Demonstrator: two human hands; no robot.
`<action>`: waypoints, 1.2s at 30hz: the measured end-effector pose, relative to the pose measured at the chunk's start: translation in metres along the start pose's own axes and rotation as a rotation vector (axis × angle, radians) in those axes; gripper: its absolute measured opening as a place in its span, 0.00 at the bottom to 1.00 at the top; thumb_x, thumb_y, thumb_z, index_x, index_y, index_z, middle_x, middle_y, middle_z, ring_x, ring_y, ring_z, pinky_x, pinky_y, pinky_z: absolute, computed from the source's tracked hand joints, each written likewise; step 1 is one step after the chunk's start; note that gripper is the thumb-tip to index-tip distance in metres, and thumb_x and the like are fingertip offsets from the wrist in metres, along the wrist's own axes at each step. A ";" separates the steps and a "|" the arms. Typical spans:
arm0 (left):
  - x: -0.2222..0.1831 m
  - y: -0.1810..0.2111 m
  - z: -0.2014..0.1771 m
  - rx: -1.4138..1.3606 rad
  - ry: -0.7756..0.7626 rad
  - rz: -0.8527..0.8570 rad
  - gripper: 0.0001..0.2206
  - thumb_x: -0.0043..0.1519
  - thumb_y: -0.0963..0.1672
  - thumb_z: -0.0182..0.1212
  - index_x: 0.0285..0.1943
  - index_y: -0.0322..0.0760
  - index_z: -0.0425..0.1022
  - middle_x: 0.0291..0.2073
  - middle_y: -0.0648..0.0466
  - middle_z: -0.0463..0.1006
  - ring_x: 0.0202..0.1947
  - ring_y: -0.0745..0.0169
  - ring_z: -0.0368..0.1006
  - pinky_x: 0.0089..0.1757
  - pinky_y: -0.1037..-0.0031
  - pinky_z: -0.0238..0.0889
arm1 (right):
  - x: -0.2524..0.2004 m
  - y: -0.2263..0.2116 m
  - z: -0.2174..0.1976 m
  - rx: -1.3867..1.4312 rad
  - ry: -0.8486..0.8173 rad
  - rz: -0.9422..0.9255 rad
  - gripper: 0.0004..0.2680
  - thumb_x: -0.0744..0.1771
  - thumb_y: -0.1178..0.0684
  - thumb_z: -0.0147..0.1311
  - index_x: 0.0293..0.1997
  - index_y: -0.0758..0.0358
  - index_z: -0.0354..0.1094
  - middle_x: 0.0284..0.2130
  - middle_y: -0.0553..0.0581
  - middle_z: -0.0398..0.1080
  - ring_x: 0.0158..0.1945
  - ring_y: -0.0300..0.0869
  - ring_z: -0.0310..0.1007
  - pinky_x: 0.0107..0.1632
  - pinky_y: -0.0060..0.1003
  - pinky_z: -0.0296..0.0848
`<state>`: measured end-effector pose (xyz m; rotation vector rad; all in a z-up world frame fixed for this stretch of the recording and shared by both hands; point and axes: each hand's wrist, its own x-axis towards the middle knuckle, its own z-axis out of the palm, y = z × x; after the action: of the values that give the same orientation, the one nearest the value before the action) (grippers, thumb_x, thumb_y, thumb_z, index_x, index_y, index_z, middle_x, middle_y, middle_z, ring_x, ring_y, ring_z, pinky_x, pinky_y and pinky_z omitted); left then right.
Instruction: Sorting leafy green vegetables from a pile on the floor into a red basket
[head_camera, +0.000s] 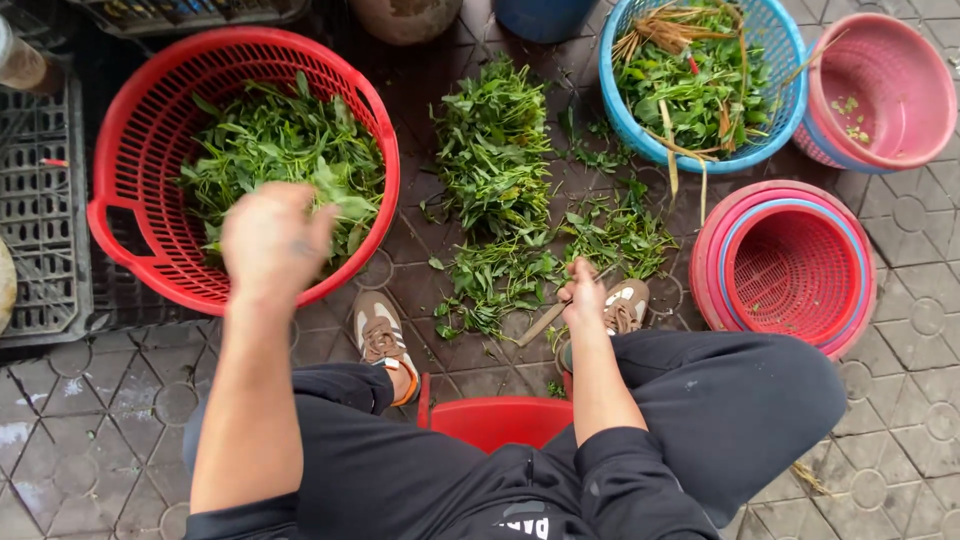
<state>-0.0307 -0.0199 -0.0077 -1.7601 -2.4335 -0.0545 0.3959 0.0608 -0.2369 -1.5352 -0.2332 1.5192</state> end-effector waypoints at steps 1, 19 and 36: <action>-0.004 -0.010 -0.015 -0.002 -0.009 -0.006 0.17 0.63 0.60 0.64 0.47 0.56 0.84 0.37 0.56 0.83 0.39 0.52 0.81 0.43 0.61 0.74 | 0.000 0.013 0.001 -0.009 0.002 0.005 0.04 0.69 0.49 0.58 0.39 0.50 0.67 0.26 0.46 0.70 0.16 0.27 0.48 0.18 0.21 0.50; -0.009 0.049 -0.056 -0.387 -0.428 0.335 0.29 0.59 0.52 0.67 0.68 0.38 0.69 0.46 0.42 0.80 0.46 0.36 0.80 0.49 0.51 0.70 | 0.051 0.051 0.049 -1.008 -0.206 -0.175 0.09 0.64 0.47 0.63 0.47 0.50 0.77 0.32 0.48 0.80 0.24 0.34 0.73 0.27 0.27 0.79; -0.022 0.173 0.063 -0.824 -0.733 0.082 0.12 0.62 0.52 0.61 0.44 0.49 0.85 0.37 0.50 0.86 0.49 0.42 0.80 0.47 0.55 0.73 | -0.099 -0.059 0.063 -0.210 -0.476 -0.216 0.12 0.70 0.43 0.57 0.51 0.60 0.68 0.31 0.53 0.72 0.16 0.27 0.53 0.20 0.22 0.57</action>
<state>0.1342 0.0207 -0.0819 -2.5680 -3.1142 -0.5735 0.3466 0.0534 -0.1152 -1.2331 -0.8284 1.7040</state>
